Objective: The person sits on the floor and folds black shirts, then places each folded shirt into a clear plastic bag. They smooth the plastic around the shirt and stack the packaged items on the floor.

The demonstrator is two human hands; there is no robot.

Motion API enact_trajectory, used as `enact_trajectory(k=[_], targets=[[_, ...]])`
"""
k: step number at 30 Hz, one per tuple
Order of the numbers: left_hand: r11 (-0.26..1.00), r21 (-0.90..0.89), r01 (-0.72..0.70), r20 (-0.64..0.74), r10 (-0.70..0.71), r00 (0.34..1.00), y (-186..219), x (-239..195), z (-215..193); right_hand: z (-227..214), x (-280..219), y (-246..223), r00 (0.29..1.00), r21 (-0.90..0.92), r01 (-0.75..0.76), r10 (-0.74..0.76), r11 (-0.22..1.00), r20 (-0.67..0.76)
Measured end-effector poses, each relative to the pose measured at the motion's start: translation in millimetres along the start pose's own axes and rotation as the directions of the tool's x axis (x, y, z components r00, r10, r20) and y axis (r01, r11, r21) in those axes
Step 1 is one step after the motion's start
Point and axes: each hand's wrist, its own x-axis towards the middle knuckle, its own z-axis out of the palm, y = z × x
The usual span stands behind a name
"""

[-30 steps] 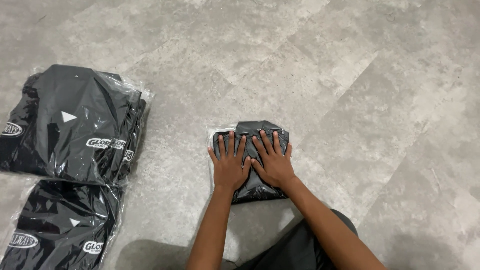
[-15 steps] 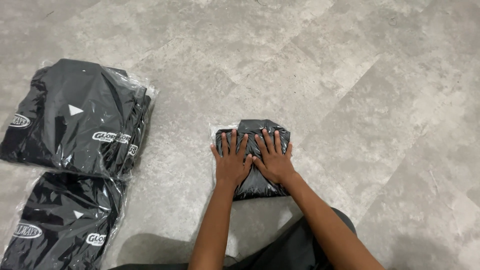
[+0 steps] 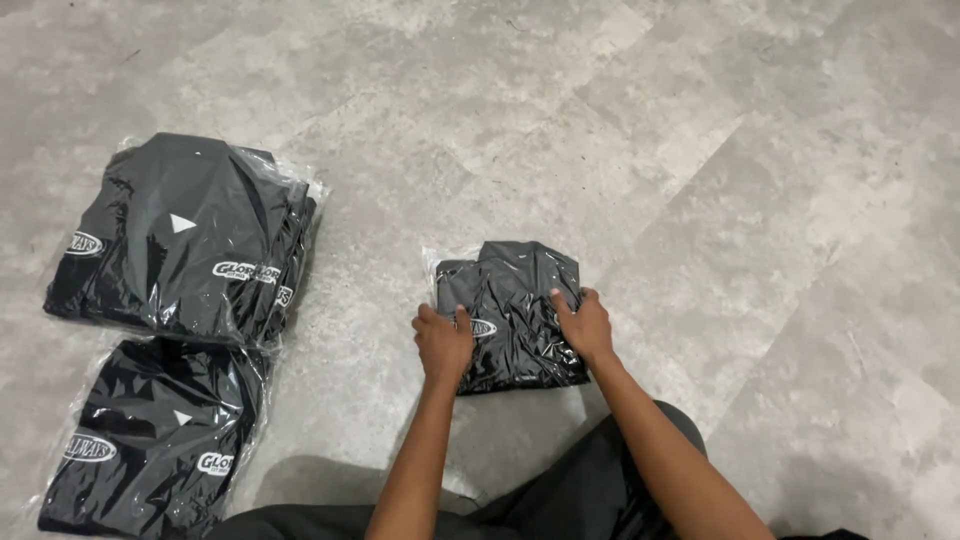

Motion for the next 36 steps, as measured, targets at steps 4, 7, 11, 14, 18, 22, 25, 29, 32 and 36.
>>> enact_trajectory(k=[4, 7, 11, 14, 18, 22, 25, 29, 32, 36], targets=[[0.983, -0.185, 0.004, 0.15, 0.024, 0.988, 13, -13, -30, -10, -27, -10, 1.0, 0.139, 0.005, -0.009, 0.99, 0.024], [0.993, -0.095, -0.064, 0.159, 0.078, 0.984, 16, -16, -32, -17, -50, -21, 0.998, 0.196, 0.027, -0.036, 0.98, 0.044], [0.993, 0.041, -0.113, 0.143, 0.106, 0.984, 41, -37, -62, -23, -56, -24, 0.999, 0.248, 0.045, -0.05, 0.968, 0.014], [0.997, 0.001, -0.08, 0.203, 0.078, 0.976, 64, -48, -105, -32, -78, -50, 0.996, 0.274, 0.081, -0.084, 0.958, 0.0], [0.998, -0.017, -0.055, 0.175, 0.057, 0.983, 61, -43, -153, -28, -111, -93, 0.991, 0.345, 0.131, -0.137, 0.929, -0.006], [1.0, -0.016, -0.021, 0.11, 0.023, 0.994, 31, -25, -206, -3, -142, -138, 0.975, 0.383, 0.206, -0.224, 0.901, 0.003], [1.0, -0.006, -0.023, 0.005, 0.023, 1.0, 7, -27, -270, 23, -181, -181, 0.961, 0.444, 0.245, -0.277, 0.862, 0.009], [1.0, -0.006, 0.008, -0.119, -0.008, 0.993, -41, -35, -361, 70, -241, -240, 0.928, 0.51, 0.279, -0.366, 0.814, 0.076], [1.0, -0.022, -0.002, -0.235, -0.003, 0.972, -81, -45, -428, 103, -294, -288, 0.913, 0.51, 0.288, -0.393, 0.81, 0.109], [1.0, -0.003, 0.001, -0.336, -0.002, 0.942, -163, -45, -483, 144, -359, -327, 0.887, 0.509, 0.273, -0.419, 0.817, 0.197]])
